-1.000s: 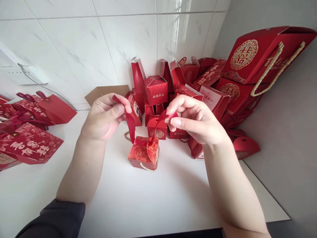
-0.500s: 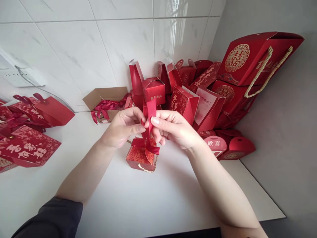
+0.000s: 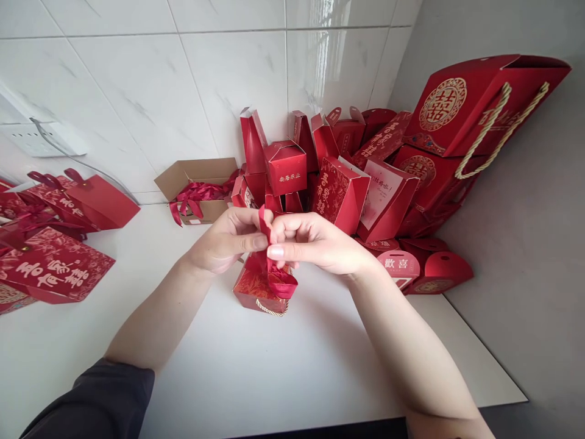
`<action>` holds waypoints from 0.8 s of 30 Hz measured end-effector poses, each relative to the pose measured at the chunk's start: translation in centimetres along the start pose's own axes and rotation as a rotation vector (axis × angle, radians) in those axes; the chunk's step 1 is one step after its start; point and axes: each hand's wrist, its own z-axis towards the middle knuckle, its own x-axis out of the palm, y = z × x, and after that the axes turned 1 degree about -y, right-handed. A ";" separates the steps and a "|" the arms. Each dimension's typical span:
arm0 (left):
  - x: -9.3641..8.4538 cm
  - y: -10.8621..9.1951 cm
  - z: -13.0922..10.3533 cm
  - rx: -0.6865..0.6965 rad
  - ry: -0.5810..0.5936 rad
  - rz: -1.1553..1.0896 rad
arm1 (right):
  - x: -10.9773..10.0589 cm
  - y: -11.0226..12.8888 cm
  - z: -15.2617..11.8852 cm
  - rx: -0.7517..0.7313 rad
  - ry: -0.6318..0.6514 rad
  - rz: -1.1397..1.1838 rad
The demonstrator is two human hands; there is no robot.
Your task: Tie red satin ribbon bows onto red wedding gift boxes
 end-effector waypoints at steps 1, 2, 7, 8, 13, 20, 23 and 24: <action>0.0 -0.1 0.0 0.042 -0.084 0.042 | 0.2 0.3 -0.1 -0.027 -0.081 -0.036; 0.0 -0.1 0.0 0.080 -0.170 0.087 | 0.3 0.6 -0.2 -0.065 -0.176 -0.083; 0.4 0.1 0.2 0.103 -0.411 0.270 | 1.1 1.5 -0.6 -0.186 -0.491 -0.391; 0.5 0.2 0.2 0.080 -0.413 0.282 | 1.2 1.5 -0.6 -0.185 -0.521 -0.444; 1.0 0.4 0.1 0.008 -0.372 0.315 | 1.5 1.3 -0.5 -0.188 -0.609 -0.591; 0.8 0.4 0.0 0.006 -0.349 0.408 | 1.2 1.4 -0.7 -0.179 -0.617 -0.566; 0.9 0.4 0.0 0.009 -0.334 0.405 | 1.0 1.3 -0.7 -0.173 -0.574 -0.534; 0.9 0.4 0.0 0.011 -0.332 0.404 | 1.0 1.3 -0.7 -0.172 -0.563 -0.530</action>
